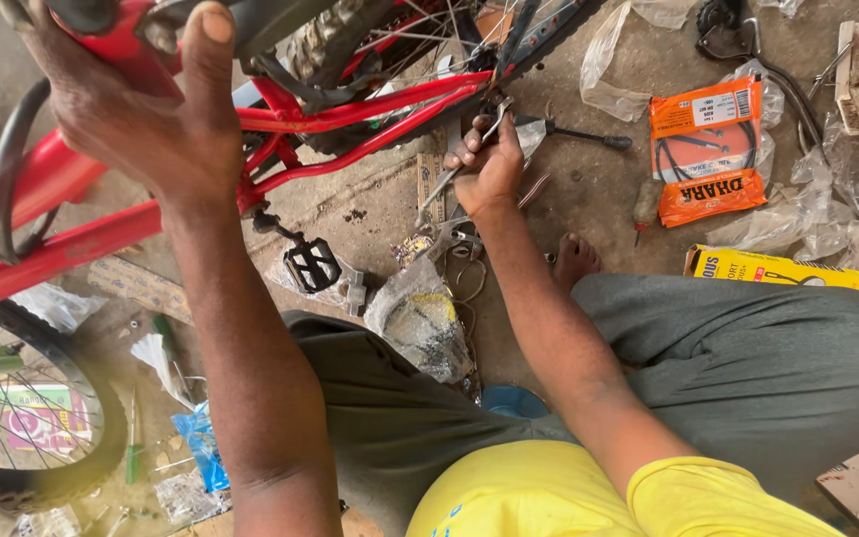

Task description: The person is repairing a red bicycle while sitting on the floor. They use a wrench to tighten bolts on the rear wheel axle and adjust the brake cable.

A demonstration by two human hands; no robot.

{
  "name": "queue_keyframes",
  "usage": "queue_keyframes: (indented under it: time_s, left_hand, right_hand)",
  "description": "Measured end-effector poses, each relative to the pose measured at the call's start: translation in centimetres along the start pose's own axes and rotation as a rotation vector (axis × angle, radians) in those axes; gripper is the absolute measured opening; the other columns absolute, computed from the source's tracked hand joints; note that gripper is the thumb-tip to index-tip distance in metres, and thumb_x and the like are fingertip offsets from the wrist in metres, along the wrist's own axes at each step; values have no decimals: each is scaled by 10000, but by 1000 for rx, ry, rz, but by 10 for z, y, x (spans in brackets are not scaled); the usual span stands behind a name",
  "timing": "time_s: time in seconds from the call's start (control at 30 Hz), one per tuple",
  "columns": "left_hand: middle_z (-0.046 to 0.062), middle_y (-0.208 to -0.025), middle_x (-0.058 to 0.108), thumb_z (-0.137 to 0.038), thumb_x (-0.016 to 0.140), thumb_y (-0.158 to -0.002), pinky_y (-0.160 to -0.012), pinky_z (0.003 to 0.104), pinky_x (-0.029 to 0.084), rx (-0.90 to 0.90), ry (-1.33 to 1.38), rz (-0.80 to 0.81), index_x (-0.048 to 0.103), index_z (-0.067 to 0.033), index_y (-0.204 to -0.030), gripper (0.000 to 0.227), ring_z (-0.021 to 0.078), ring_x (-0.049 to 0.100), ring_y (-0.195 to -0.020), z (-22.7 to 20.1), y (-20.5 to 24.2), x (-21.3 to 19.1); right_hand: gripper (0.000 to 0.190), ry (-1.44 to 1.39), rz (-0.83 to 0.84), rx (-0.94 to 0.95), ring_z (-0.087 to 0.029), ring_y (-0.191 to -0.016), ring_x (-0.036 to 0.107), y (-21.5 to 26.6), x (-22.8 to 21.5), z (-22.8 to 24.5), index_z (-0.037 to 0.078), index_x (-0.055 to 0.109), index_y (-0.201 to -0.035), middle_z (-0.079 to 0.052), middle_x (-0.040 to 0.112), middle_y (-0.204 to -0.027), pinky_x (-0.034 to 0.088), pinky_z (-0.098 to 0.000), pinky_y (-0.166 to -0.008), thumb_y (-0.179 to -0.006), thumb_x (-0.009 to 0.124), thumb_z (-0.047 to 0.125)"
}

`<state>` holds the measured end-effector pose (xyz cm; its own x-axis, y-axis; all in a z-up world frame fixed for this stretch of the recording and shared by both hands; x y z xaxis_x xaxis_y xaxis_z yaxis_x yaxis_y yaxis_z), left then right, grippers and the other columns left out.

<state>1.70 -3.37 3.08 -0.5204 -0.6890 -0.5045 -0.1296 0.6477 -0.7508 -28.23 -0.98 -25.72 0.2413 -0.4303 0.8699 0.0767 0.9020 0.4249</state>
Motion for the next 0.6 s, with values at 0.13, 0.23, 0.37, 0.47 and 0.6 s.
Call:
queue_keyframes:
  time_s: [0.13,0.23,0.37,0.47,0.6]
  left_hand:
    - [154,-1174,725,-827,728,-976,-935,470,556,-103,68,21,398,62,-1493,1079,328,763,-1102,-1,-3,1]
    - [171,-1291,695,-734,671,-932,-956,451,545,-50,43,12,373,46,-1525,1024,321,728,-1143,-2,-2,0]
    - [182,-1311,698,-683,646,-906,-973,437,541,-16,28,15,373,38,-1536,996,324,715,-1165,3,0,1]
    - [215,-1310,671,-701,647,-912,-991,438,553,9,-55,-11,346,57,-1513,1013,347,710,-1186,4,-2,3]
    - [227,-1185,700,-766,703,-906,-889,469,538,-87,27,8,376,105,-1476,1092,354,746,-1058,-4,-5,1]
  right_hand:
    - [388,-119,-11,62,-162,-574,463,-5,10,0,118,606,-904,-7,510,-663,427,-352,-619,-1040,505,467]
    - [377,-13,18,-17,-150,-565,476,-4,16,4,117,613,-899,1,521,-659,442,-344,-600,-1033,517,456]
    - [324,348,99,-319,-139,-541,519,3,6,3,114,648,-969,-3,571,-649,474,-328,-544,-1015,566,424]
    - [243,770,98,-291,-139,-698,603,-13,-35,-23,63,699,-1063,-15,669,-818,531,-331,-646,-984,662,290]
    - [241,1136,102,-88,-139,-785,667,-47,-105,-22,74,701,-1106,-25,713,-933,585,-333,-667,-910,692,213]
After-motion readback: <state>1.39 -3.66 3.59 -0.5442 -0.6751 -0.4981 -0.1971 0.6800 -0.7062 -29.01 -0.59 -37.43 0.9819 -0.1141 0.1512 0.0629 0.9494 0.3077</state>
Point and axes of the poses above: each hand's wrist, its own y-axis away from the middle knuckle, its own x-axis out of the palm, z = x × y, the point moved 5 cm from there along -y, towards the middle knuckle
